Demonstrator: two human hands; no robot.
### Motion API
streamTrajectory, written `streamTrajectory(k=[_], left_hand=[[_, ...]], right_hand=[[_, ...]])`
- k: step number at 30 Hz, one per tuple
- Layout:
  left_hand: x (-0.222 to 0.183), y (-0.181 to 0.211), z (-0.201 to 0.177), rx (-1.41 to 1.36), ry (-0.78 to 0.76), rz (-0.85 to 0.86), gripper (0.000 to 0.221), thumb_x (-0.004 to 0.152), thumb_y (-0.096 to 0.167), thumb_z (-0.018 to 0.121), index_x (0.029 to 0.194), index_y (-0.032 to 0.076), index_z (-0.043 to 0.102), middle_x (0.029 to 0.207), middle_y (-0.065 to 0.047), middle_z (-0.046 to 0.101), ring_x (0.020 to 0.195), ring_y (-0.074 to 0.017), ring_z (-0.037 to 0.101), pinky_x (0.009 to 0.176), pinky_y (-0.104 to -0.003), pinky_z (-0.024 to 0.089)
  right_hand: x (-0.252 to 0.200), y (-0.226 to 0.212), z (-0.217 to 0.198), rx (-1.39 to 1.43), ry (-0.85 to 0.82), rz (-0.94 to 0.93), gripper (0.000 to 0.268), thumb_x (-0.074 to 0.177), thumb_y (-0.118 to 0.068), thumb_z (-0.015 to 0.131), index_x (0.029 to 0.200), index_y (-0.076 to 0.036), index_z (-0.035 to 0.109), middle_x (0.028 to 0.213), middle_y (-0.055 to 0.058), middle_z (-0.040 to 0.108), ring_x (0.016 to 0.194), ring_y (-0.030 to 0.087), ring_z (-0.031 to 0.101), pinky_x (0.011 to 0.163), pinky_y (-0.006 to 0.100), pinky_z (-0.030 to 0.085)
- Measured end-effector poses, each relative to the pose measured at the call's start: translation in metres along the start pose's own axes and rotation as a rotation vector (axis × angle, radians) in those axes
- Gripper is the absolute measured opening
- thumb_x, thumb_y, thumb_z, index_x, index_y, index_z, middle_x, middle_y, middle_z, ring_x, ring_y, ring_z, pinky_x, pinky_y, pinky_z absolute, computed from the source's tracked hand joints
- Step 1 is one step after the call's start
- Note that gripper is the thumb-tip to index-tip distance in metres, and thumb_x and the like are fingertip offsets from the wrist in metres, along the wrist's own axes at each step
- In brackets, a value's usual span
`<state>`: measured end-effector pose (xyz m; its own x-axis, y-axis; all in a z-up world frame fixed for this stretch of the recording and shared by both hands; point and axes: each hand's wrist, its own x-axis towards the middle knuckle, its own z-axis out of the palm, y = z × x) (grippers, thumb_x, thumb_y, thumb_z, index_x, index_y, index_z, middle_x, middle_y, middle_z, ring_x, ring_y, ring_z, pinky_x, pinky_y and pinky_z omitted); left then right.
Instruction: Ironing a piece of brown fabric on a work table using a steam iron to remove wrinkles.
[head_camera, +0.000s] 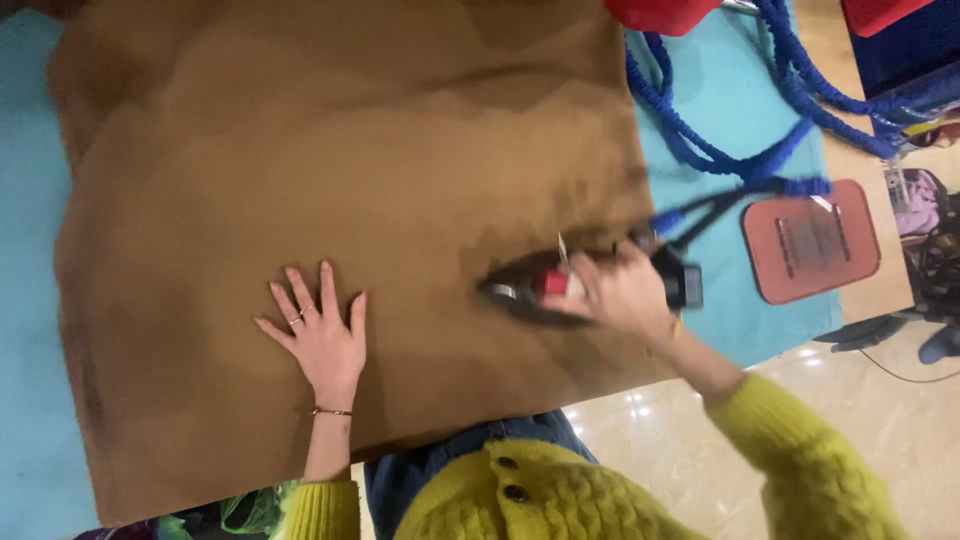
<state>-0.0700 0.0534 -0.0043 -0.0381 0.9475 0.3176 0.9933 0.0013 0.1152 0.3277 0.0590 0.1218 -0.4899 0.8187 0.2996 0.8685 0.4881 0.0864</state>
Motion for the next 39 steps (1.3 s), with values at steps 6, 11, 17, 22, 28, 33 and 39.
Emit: streamTrajectory(k=[6,11,17,22,28,33,39], left_hand=[[0.002,0.003,-0.008,-0.035,-0.009,-0.015,0.066,0.106,0.059,0.048,0.161,0.022,0.045,0.167,-0.022,0.034,0.152,-0.0479,0.028,0.109,-0.080,0.018],[0.005,0.009,-0.026,-0.064,-0.038,-0.013,0.062,0.108,0.050,0.053,0.158,0.013,0.053,0.168,-0.023,0.033,0.151,-0.0516,0.032,0.111,-0.082,0.020],[0.007,0.010,-0.027,-0.116,-0.078,-0.031,0.063,0.107,0.050,0.050,0.158,0.013,0.051,0.167,-0.026,0.032,0.150,-0.0541,0.030,0.111,-0.082,0.015],[0.003,0.007,-0.012,-0.062,-0.031,-0.024,0.063,0.107,0.054,0.051,0.158,0.017,0.051,0.167,-0.024,0.034,0.152,-0.0495,0.029,0.112,-0.080,0.016],[0.000,0.006,-0.006,-0.025,-0.023,-0.015,0.066,0.104,0.057,0.052,0.159,0.022,0.047,0.167,-0.023,0.034,0.152,-0.0487,0.029,0.112,-0.079,0.016],[-0.001,-0.011,-0.009,-0.080,-0.086,-0.031,0.070,0.100,0.063,0.051,0.160,0.027,0.042,0.169,-0.018,0.030,0.153,-0.0456,0.028,0.112,-0.080,0.017],[0.009,-0.071,-0.018,-0.042,-0.048,-0.070,0.069,0.103,0.066,0.048,0.158,0.024,0.047,0.169,-0.015,0.035,0.152,-0.0445,0.030,0.108,-0.084,0.014]], right_hand=[[0.085,0.096,0.045,-0.189,0.026,0.059,0.067,0.088,-0.087,0.055,0.083,-0.021,0.063,0.049,0.006,0.065,0.057,0.022,0.075,0.081,0.032,0.053],[0.140,0.158,0.100,-0.230,0.095,0.198,0.076,0.104,-0.084,0.046,0.104,-0.013,0.074,0.056,0.010,0.062,0.050,0.035,0.060,0.058,0.042,0.049],[0.151,0.166,0.107,-0.046,0.029,0.289,0.071,0.101,-0.083,0.056,0.112,-0.016,0.078,0.070,0.008,0.072,0.061,0.034,0.069,0.055,0.045,0.055],[0.114,0.105,0.061,-0.016,-0.189,0.313,0.076,0.096,-0.086,0.054,0.094,-0.011,0.072,0.071,0.018,0.073,0.072,0.041,0.074,0.065,0.050,0.055],[0.031,-0.011,-0.001,0.015,-0.349,0.165,0.065,0.086,-0.082,0.054,0.089,-0.018,0.066,0.064,0.011,0.073,0.071,0.027,0.078,0.076,0.038,0.058],[-0.005,-0.080,-0.016,0.168,-0.174,0.043,0.058,0.080,-0.079,0.067,0.084,-0.021,0.060,0.054,0.001,0.069,0.059,0.017,0.075,0.078,0.028,0.054],[0.038,-0.095,0.005,0.066,-0.061,0.016,0.055,0.082,-0.077,0.066,0.086,-0.022,0.061,0.054,-0.001,0.064,0.056,0.015,0.072,0.075,0.029,0.052]])
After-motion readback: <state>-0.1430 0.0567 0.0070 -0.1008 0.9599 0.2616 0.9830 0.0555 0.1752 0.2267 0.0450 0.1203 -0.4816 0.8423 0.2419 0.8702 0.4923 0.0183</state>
